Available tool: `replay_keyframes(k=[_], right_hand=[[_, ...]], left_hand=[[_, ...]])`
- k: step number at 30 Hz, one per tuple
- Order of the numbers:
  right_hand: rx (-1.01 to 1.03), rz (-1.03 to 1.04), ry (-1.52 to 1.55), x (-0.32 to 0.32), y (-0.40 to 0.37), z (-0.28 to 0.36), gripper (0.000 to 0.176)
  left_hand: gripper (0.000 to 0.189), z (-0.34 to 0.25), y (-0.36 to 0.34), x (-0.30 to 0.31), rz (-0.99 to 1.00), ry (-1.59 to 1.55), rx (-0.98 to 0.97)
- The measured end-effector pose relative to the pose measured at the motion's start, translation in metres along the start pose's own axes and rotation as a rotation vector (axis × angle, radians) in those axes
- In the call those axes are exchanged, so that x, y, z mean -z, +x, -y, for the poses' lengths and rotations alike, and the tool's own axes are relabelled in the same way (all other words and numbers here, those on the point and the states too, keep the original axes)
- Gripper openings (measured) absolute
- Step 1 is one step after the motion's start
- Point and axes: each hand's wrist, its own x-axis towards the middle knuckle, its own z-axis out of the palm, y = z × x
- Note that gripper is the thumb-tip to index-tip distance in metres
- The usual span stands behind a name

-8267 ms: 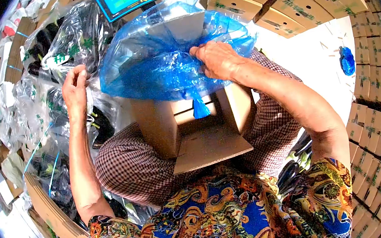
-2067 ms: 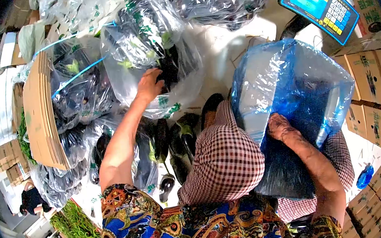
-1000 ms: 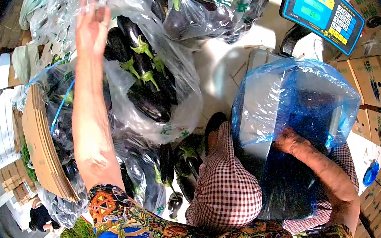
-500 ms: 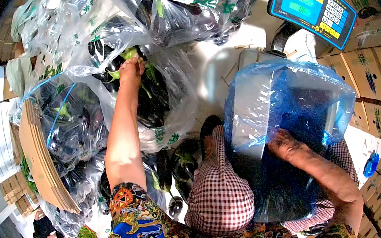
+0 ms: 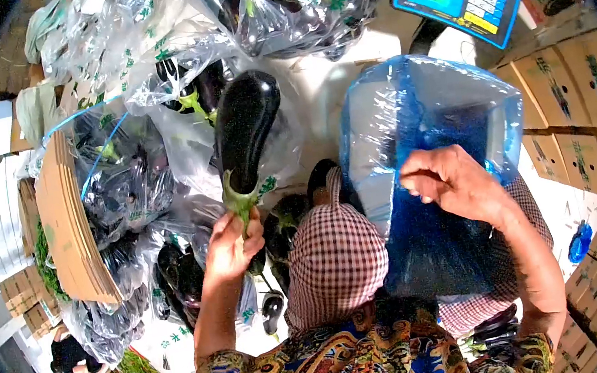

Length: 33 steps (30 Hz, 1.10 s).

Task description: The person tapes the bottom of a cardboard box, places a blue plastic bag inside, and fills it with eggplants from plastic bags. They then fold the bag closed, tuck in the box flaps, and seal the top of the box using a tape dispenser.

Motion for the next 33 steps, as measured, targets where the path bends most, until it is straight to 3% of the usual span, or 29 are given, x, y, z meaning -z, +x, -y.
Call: replay_keyframes(k=[1, 2, 3, 4, 5, 6, 8, 12, 13, 15, 18, 19, 22, 23, 26, 27, 29, 33], right_hand=[[-0.003, -0.013, 0.100, -0.002, -0.003, 0.005, 0.012], [0.135, -0.014, 0.154, -0.004, -0.004, 0.006, 0.014], [0.284, 0.025, 0.274, -0.004, -0.002, -0.002, 0.024], [0.393, 0.093, 0.428, -0.008, 0.001, -0.006, 0.046], [0.261, 0.071, 0.590, -0.015, 0.000, 0.019, 0.069], [0.323, 0.035, 0.559, -0.018, 0.001, 0.030, 0.076], [0.444, -0.034, 0.904, -0.023, 0.003, 0.049, 0.074], [0.657, -0.096, 1.316, -0.017, 0.009, 0.067, 0.053], [0.711, -0.089, 1.420, -0.014, 0.008, 0.067, 0.048], [0.645, -0.173, 1.329, 0.000, -0.003, 0.055, 0.058], [0.576, -0.414, 1.163, 0.011, -0.021, 0.039, 0.070], [0.549, -0.499, 1.061, 0.011, -0.027, 0.035, 0.070], [0.424, -0.684, 0.790, 0.004, -0.035, 0.017, 0.068], [0.375, -0.730, 0.704, 0.001, -0.036, 0.011, 0.067], [0.355, -0.778, 0.518, -0.008, -0.038, -0.002, 0.081], [0.359, -0.728, 0.479, -0.009, -0.038, -0.007, 0.084], [0.377, -0.788, 0.383, -0.012, -0.038, -0.013, 0.085], [0.366, -0.781, 0.375, -0.015, -0.035, -0.030, 0.086]], left_hand=[[0.032, -0.006, -0.003, -0.013, 0.083, 0.075, 0.003], [0.036, -0.009, -0.007, -0.032, 0.006, 0.186, -0.032], [0.038, -0.013, -0.006, -0.047, 0.087, 0.264, -0.046], [0.040, -0.017, -0.003, -0.061, 0.175, 0.342, -0.061], [0.042, -0.020, 0.006, -0.088, 0.251, 0.406, -0.052], [0.042, -0.022, 0.011, -0.098, 0.312, 0.412, -0.003], [0.043, -0.016, 0.025, -0.115, 0.517, 0.345, 0.059], [0.048, -0.007, 0.039, -0.163, 0.718, 0.334, 0.240], [0.050, -0.009, 0.039, -0.172, 0.658, 0.548, 0.194], [0.054, -0.014, 0.036, -0.189, 0.514, 0.971, 0.087], [0.056, -0.004, 0.051, -0.197, 0.339, 0.998, -0.168], [0.055, -0.005, 0.051, -0.208, 0.311, 1.059, -0.166], [0.055, 0.007, 0.064, -0.229, 0.386, 1.134, -0.285], [0.063, 0.005, 0.073, -0.228, 0.489, 1.081, -0.204], [0.077, 0.023, 0.105, -0.248, 0.617, 0.892, -0.156], [0.079, 0.026, 0.111, -0.254, 0.661, 0.920, -0.222], [0.083, 0.030, 0.120, -0.265, 0.752, 0.972, -0.360], [0.083, 0.042, 0.131, -0.262, 0.777, 0.845, -0.324]])
